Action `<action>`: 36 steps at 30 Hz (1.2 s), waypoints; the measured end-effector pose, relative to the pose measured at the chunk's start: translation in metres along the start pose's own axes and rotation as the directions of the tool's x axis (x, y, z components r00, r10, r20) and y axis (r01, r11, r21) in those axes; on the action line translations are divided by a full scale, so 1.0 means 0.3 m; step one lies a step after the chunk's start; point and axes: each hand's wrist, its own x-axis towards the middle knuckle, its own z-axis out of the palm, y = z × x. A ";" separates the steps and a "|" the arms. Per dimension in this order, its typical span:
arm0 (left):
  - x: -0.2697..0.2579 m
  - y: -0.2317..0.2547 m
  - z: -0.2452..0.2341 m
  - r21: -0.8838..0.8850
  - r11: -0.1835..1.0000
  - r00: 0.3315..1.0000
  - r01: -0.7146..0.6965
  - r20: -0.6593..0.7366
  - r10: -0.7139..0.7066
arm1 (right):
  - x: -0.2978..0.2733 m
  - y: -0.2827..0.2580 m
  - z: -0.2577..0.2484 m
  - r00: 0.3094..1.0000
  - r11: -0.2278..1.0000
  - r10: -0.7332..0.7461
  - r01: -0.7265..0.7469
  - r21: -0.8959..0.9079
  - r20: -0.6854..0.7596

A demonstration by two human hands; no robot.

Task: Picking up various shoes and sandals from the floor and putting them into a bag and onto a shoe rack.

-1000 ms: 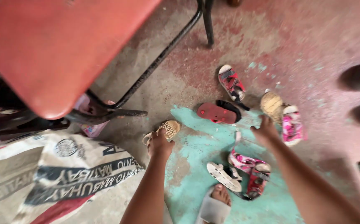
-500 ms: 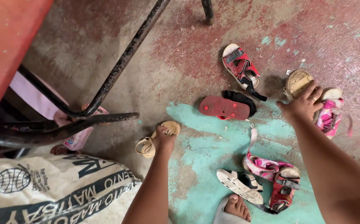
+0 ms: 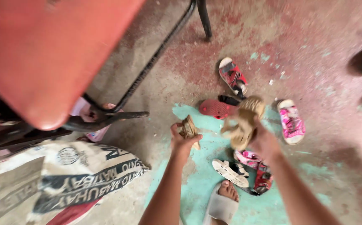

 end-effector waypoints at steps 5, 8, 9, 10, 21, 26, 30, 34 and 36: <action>-0.296 0.304 -0.080 -0.181 0.958 0.973 0.222 0.103 -0.206 | -0.414 -0.629 0.266 0.869 0.513 0.320 -0.494 0.702 0.378; -0.469 0.442 -0.185 -0.282 0.935 0.957 0.216 0.251 -0.145 | -0.525 -0.651 0.310 0.792 0.523 0.475 -0.605 0.600 0.385; -0.528 0.495 -0.222 -0.334 0.914 0.936 0.232 0.334 -0.116 | -0.546 -0.624 0.316 0.785 0.526 0.472 -0.616 0.586 0.401; -0.579 0.547 -0.253 -0.349 0.911 0.942 0.220 0.320 -0.105 | -0.578 -0.698 0.330 0.785 0.539 0.466 -0.618 0.572 0.409; -1.148 0.978 -0.502 -0.842 0.429 0.931 0.328 0.364 0.003 | -0.989 -1.525 0.431 0.904 0.990 -0.026 -0.037 0.137 0.427; -1.337 1.133 -0.587 -0.881 0.394 0.962 0.262 0.269 -0.038 | -1.101 -1.718 0.551 0.833 0.924 -0.030 0.234 -0.302 0.552; -1.240 0.977 -0.671 -0.879 0.470 0.991 0.080 0.019 -0.134 | -1.133 -1.849 0.566 0.947 1.000 0.009 -0.012 0.007 0.322; -1.277 1.027 -0.807 -0.741 0.666 0.956 -0.088 -0.251 -0.153 | -1.097 -1.650 0.651 0.985 0.864 -0.027 -0.063 0.499 0.170; -1.271 1.071 -0.789 -0.581 0.811 0.912 0.068 -0.294 -0.287 | -0.930 -1.220 0.701 0.903 0.897 -0.050 0.229 -0.377 0.428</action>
